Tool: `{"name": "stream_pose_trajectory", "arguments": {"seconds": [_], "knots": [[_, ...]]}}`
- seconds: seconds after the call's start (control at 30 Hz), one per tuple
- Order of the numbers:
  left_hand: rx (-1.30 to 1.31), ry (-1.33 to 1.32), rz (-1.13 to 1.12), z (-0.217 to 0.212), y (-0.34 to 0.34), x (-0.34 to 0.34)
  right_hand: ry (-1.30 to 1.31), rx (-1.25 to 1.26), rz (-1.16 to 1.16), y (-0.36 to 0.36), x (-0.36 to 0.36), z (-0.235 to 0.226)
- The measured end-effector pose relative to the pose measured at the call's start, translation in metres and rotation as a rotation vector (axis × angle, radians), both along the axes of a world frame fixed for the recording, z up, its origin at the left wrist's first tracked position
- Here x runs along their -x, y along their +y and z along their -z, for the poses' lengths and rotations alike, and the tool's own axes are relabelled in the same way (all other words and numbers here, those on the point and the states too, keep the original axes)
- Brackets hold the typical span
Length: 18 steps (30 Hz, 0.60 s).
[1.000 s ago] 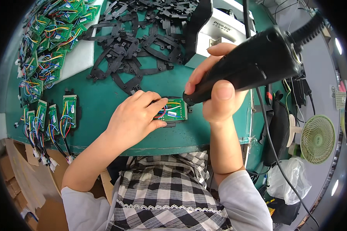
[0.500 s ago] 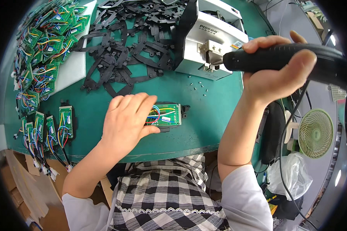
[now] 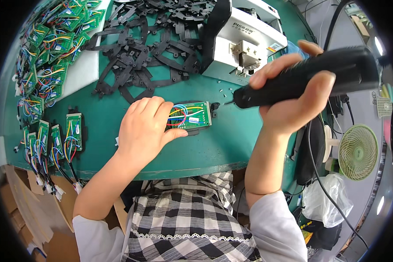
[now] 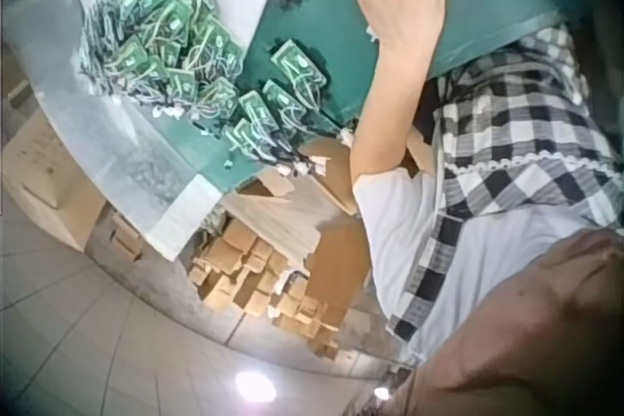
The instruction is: The person uses a handheld electric screwdriver to fasten screws into a green circuit board placed inside a black plastic frame. They repeatedly pick up a circuit board, align it with a frame, and secure it with screws before moving the finished unit aside and picking up a new one.
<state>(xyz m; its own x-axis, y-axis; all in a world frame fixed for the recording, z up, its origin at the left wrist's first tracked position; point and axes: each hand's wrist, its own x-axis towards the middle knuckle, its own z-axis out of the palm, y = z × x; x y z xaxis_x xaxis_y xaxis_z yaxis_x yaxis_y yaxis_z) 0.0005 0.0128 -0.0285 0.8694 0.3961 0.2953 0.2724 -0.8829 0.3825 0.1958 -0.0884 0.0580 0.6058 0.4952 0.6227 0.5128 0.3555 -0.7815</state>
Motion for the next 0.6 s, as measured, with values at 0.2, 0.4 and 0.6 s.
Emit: {"name": "stream_pose_trajectory", "arguments": {"seconds": [0.2,0.4,0.6], "knots": [[-0.005,0.001,0.004,-0.001,0.000,-0.001,0.101,0.078,-0.092,-0.011,0.026,0.024],[0.013,0.004,0.005,0.000,0.000,0.000,0.144,0.046,-0.080,-0.007,0.033,0.036],[0.041,-0.005,0.056,-0.003,0.002,0.006,0.124,-0.027,-0.220,-0.007,0.042,0.040]]}}
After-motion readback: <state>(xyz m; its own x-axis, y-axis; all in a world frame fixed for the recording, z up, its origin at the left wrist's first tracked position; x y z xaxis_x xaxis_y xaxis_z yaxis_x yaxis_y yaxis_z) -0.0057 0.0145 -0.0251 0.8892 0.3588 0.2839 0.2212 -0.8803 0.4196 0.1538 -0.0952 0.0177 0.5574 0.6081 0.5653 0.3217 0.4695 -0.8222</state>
